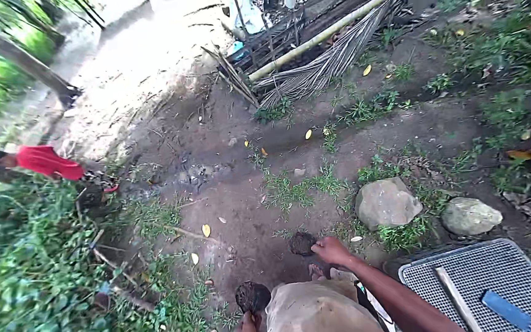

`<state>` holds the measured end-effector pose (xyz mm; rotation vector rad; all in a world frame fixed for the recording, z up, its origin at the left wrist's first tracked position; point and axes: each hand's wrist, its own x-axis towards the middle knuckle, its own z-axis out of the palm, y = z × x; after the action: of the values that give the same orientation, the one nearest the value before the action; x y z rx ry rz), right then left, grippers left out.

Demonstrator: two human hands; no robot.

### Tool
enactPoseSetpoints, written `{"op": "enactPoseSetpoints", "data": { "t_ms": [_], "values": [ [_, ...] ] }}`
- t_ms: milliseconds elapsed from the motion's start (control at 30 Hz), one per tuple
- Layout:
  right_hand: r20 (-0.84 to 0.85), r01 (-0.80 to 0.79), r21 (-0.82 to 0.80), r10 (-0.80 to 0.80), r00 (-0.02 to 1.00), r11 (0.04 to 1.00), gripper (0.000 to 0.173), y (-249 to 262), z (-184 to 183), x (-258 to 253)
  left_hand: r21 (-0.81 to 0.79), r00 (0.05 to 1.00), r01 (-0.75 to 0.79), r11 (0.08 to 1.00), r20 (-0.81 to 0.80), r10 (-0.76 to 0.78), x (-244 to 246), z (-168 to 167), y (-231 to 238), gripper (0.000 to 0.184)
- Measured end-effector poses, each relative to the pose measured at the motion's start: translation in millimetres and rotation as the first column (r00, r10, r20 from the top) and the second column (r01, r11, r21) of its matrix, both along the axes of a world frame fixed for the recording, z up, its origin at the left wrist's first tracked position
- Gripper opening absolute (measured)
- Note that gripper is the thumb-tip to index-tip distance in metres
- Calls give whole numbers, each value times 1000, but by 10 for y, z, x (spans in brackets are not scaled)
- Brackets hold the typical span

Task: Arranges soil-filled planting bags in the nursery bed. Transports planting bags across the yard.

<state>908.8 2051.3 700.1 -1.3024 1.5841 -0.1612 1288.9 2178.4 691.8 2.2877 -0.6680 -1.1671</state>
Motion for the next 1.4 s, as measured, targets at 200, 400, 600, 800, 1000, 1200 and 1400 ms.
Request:
{"op": "enactPoseSetpoints", "data": {
  "t_ms": [200,400,600,800,1000,1200,1400],
  "values": [
    [28,358,-44,-357,934,933,44,-394,-3,-763,-37,983,129,991,-127,-133,-615,-58,-1500,40],
    [110,664,-51,-657,746,746,39,-1071,-67,-1291,-68,914,385,921,-115,-390,-1277,-332,-3189,38],
    [135,815,-66,-804,579,575,37,-1874,289,-1881,-72,803,573,817,-150,-576,-2028,-373,-4744,41],
    [238,889,-176,-857,456,424,38,-2434,321,-2545,-55,703,704,709,-92,-705,-2875,-247,-5962,38],
    [190,869,-180,-851,490,461,39,-3078,-21,-3614,-76,754,638,766,-141,-642,-3929,-121,-6621,36],
    [85,815,-140,-813,576,562,40,-3753,57,-4775,-15,854,495,869,-178,-489,-4897,297,-6967,37],
    [62,779,-147,-781,622,609,41,-4395,190,-5852,4,883,448,894,-159,-442,-5696,339,-7355,36]
  ]
}}
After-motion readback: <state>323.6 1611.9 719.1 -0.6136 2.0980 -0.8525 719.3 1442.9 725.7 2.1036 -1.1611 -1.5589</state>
